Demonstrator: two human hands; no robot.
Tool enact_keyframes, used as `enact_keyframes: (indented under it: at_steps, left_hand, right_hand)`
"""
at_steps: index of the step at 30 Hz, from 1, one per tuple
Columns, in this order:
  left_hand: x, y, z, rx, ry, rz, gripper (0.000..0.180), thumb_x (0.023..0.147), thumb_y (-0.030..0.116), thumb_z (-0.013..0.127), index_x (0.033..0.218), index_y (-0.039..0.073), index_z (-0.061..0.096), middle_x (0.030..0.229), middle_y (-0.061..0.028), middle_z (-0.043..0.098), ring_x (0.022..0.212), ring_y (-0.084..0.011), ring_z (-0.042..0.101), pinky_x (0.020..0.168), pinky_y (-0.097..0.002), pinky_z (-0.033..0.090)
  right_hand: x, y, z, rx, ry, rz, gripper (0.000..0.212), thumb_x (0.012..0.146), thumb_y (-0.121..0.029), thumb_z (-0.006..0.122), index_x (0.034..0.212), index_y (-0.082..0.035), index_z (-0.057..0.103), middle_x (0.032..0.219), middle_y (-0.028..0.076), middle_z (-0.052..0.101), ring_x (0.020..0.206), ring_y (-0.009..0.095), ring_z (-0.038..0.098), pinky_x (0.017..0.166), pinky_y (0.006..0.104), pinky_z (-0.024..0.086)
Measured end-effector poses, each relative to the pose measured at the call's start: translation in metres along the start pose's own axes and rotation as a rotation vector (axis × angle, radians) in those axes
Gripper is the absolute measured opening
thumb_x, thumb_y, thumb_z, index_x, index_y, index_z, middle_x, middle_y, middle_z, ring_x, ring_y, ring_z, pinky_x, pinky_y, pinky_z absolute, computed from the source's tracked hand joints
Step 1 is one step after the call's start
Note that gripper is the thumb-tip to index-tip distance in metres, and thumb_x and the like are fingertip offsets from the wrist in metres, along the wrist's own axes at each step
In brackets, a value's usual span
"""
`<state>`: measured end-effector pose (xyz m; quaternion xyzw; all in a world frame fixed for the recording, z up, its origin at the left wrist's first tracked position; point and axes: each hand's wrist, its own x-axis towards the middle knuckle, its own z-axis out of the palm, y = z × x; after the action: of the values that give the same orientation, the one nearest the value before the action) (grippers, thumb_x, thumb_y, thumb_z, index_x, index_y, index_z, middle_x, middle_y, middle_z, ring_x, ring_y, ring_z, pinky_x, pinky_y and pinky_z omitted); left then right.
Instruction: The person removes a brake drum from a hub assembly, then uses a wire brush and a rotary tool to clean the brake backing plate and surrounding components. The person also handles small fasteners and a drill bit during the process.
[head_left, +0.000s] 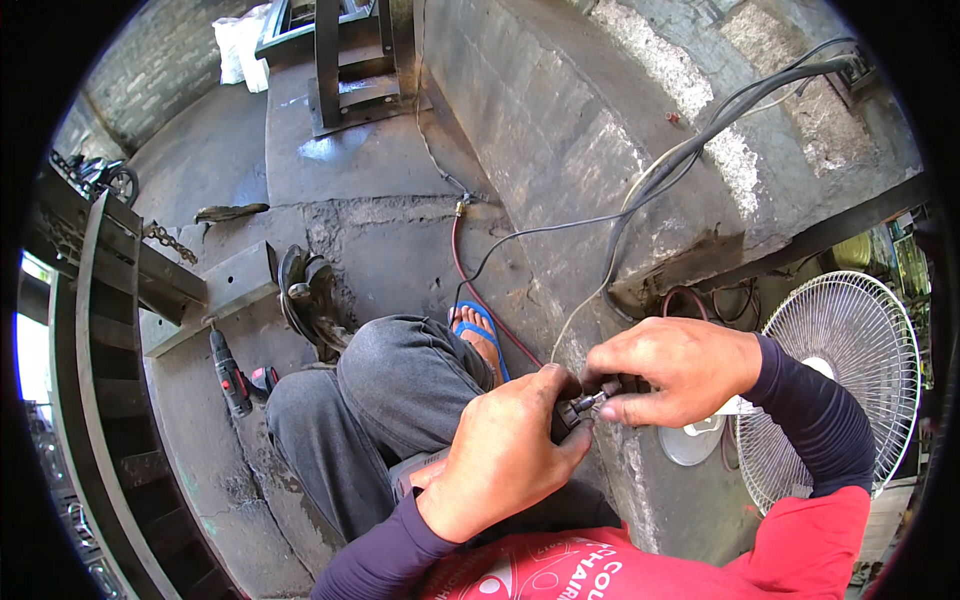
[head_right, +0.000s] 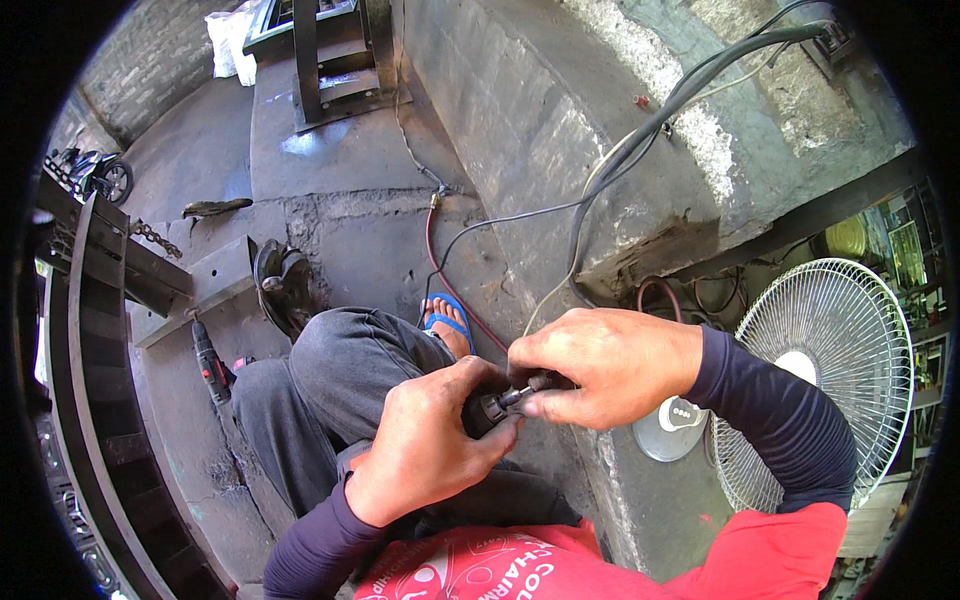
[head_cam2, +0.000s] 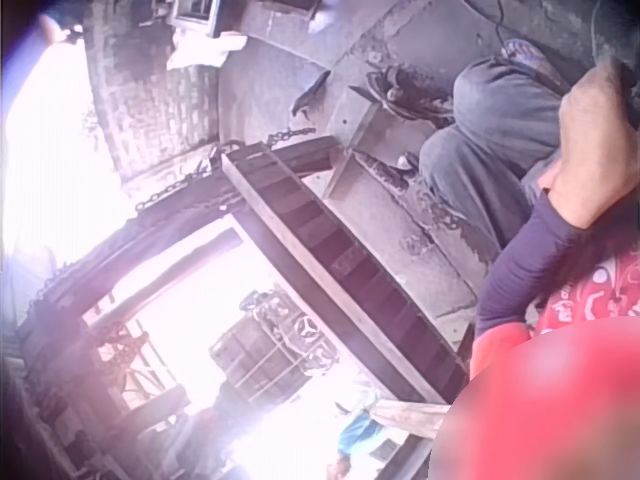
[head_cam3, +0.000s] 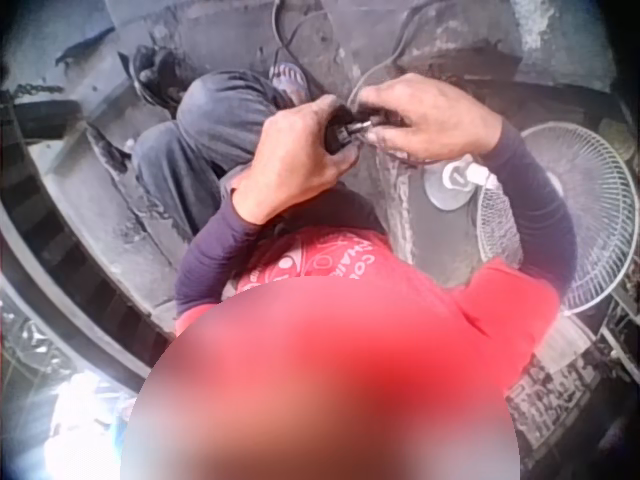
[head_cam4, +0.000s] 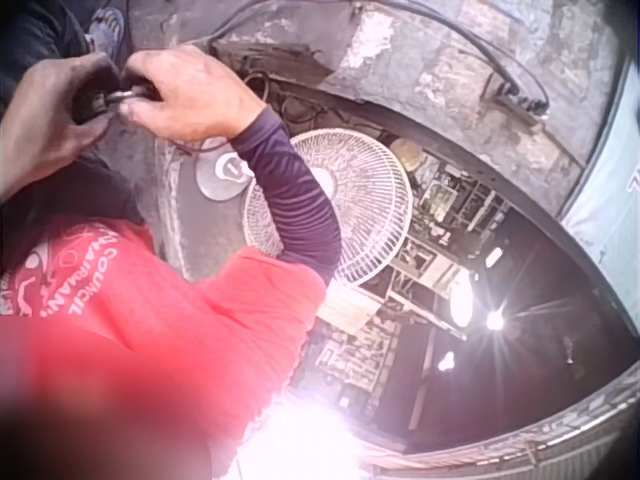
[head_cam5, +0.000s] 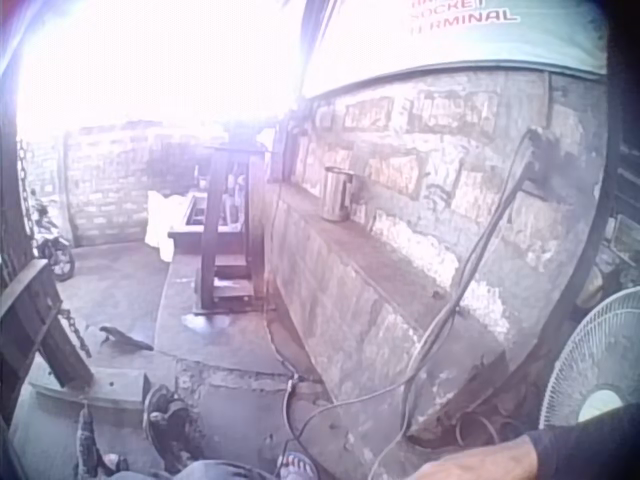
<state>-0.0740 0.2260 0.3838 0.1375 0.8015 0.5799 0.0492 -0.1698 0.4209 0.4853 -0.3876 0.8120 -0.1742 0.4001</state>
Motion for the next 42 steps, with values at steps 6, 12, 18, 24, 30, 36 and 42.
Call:
enact_keyframes:
  at_steps: [6, 12, 18, 24, 30, 36, 42]
  left_hand:
    - [-0.007, 0.004, 0.006, 0.135, -0.002, -0.069, 0.038, 0.079, 0.015, 0.083, 0.105, 0.001, 0.06, 0.092, -0.0191, 0.074, 0.086, -0.0389, 0.075, 0.075, -0.0439, 0.06]
    - [-0.007, 0.0, 0.005, 0.079, -0.002, -0.072, 0.037, 0.079, 0.015, 0.084, 0.101, 0.001, 0.058, 0.089, -0.0183, 0.073, 0.082, -0.0387, 0.075, 0.071, -0.0436, 0.06]
    - [-0.006, -0.002, 0.002, 0.069, -0.009, -0.071, 0.035, 0.078, 0.013, 0.084, 0.098, 0.002, 0.057, 0.086, -0.0187, 0.073, 0.082, -0.0393, 0.075, 0.07, -0.044, 0.06]
    - [-0.007, -0.004, 0.001, 0.028, -0.025, -0.026, 0.043, 0.08, 0.015, 0.082, 0.105, 0.001, 0.051, 0.083, -0.0235, 0.07, 0.081, -0.0441, 0.072, 0.068, -0.0503, 0.057]
    - [-0.009, 0.0, 0.0, 0.007, -0.009, 0.033, 0.035, 0.08, 0.014, 0.083, 0.107, 0.003, 0.064, 0.087, -0.0173, 0.071, 0.082, -0.0372, 0.074, 0.071, -0.0431, 0.059]
    - [-0.018, -0.001, -0.007, 0.086, -0.146, 0.271, 0.024, 0.085, 0.014, 0.08, 0.103, 0.002, 0.069, 0.088, -0.014, 0.068, 0.077, -0.0339, 0.069, 0.067, -0.043, 0.056]
    - [-0.024, -0.004, -0.012, -0.005, -0.197, 0.387, 0.022, 0.092, 0.022, 0.073, 0.095, 0.002, 0.062, 0.083, -0.0125, 0.062, 0.079, -0.0338, 0.066, 0.068, -0.045, 0.055]
  right_hand:
    - [0.007, 0.001, 0.005, 0.091, -0.161, 0.141, 0.029, 0.105, -0.027, 0.062, 0.11, 0.0, 0.069, 0.083, 0.02, 0.071, 0.08, 0.04, 0.07, 0.072, 0.0466, 0.054]
    - [0.008, 0.002, 0.019, 0.028, -0.006, 0.04, 0.023, 0.093, -0.017, 0.072, 0.11, -0.001, 0.073, 0.086, 0.018, 0.072, 0.082, 0.04, 0.069, 0.073, 0.0467, 0.054]
    - [0.002, -0.004, 0.032, -0.089, 0.229, -0.118, 0.023, 0.08, -0.006, 0.075, 0.101, -0.001, 0.066, 0.092, 0.019, 0.067, 0.09, 0.042, 0.068, 0.077, 0.0507, 0.054]
    - [0.002, -0.004, 0.028, -0.013, 0.231, -0.131, 0.02, 0.088, -0.011, 0.074, 0.1, 0.0, 0.064, 0.093, 0.019, 0.066, 0.092, 0.045, 0.067, 0.079, 0.0519, 0.053]
    - [-0.005, -0.006, 0.011, -0.087, -0.037, 0.037, 0.022, 0.1, -0.022, 0.065, 0.1, 0.0, 0.063, 0.094, 0.022, 0.066, 0.091, 0.045, 0.066, 0.078, 0.0528, 0.053]
    - [-0.015, -0.016, 0.028, -0.175, 0.091, -0.22, 0.022, 0.093, -0.018, 0.071, 0.098, 0.001, 0.059, 0.089, 0.018, 0.063, 0.083, 0.039, 0.067, 0.072, 0.0485, 0.055]
    - [-0.031, -0.027, 0.042, -0.209, 0.11, -0.221, 0.024, 0.088, -0.017, 0.074, 0.096, -0.003, 0.056, 0.084, 0.013, 0.057, 0.078, 0.033, 0.065, 0.067, 0.0428, 0.056]
